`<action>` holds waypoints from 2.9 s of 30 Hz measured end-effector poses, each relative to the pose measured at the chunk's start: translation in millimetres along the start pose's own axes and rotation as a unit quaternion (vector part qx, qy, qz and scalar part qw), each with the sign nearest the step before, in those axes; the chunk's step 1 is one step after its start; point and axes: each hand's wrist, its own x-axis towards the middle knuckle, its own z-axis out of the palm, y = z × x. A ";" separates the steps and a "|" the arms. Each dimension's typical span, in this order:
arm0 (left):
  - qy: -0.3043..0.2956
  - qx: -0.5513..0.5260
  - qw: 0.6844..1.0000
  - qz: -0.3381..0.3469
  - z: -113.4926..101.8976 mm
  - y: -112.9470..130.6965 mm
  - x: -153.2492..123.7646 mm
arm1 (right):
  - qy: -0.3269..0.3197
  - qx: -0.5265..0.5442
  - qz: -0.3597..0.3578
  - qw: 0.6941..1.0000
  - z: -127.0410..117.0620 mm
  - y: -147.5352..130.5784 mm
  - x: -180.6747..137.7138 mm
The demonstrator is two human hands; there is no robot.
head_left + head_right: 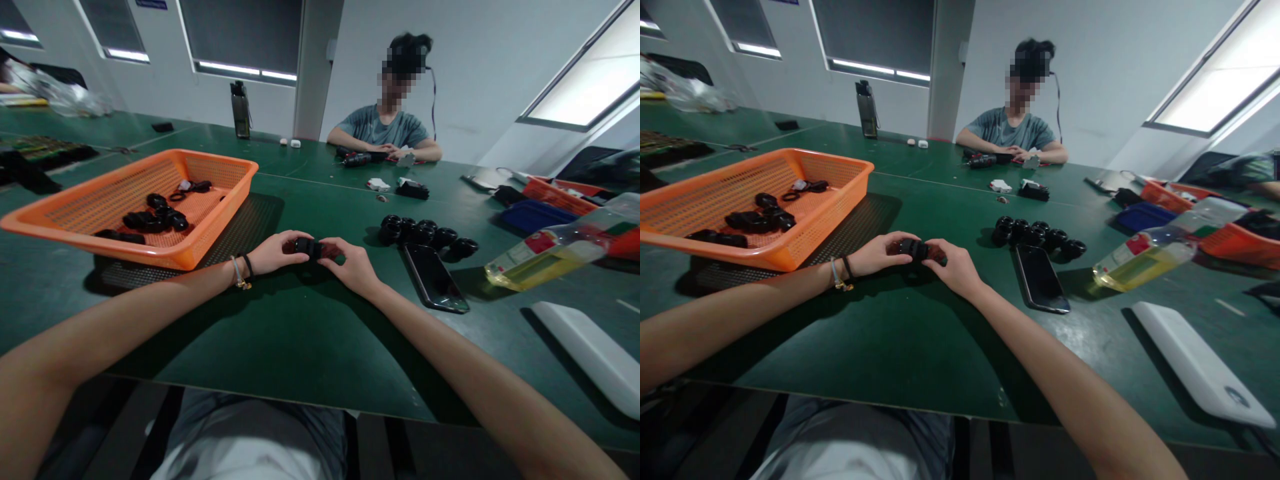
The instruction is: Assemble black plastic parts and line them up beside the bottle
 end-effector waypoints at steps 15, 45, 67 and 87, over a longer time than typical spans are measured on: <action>0.003 -0.005 1.000 0.001 0.1 -2.2 -0.2 | 0.001 -0.006 -0.001 1.000 0.7 0.1 0.3; -0.001 0.011 1.000 -0.002 0.0 3.1 -0.3 | 0.021 -0.027 -0.029 0.999 0.2 0.8 -0.1; -0.001 -0.001 1.000 0.002 0.4 -0.4 0.2 | 0.009 -0.011 -0.007 1.000 -0.5 -0.6 0.2; 0.004 0.003 1.000 -0.005 0.9 -0.8 -0.1 | 0.001 -0.018 -0.008 1.000 -0.6 -1.6 0.2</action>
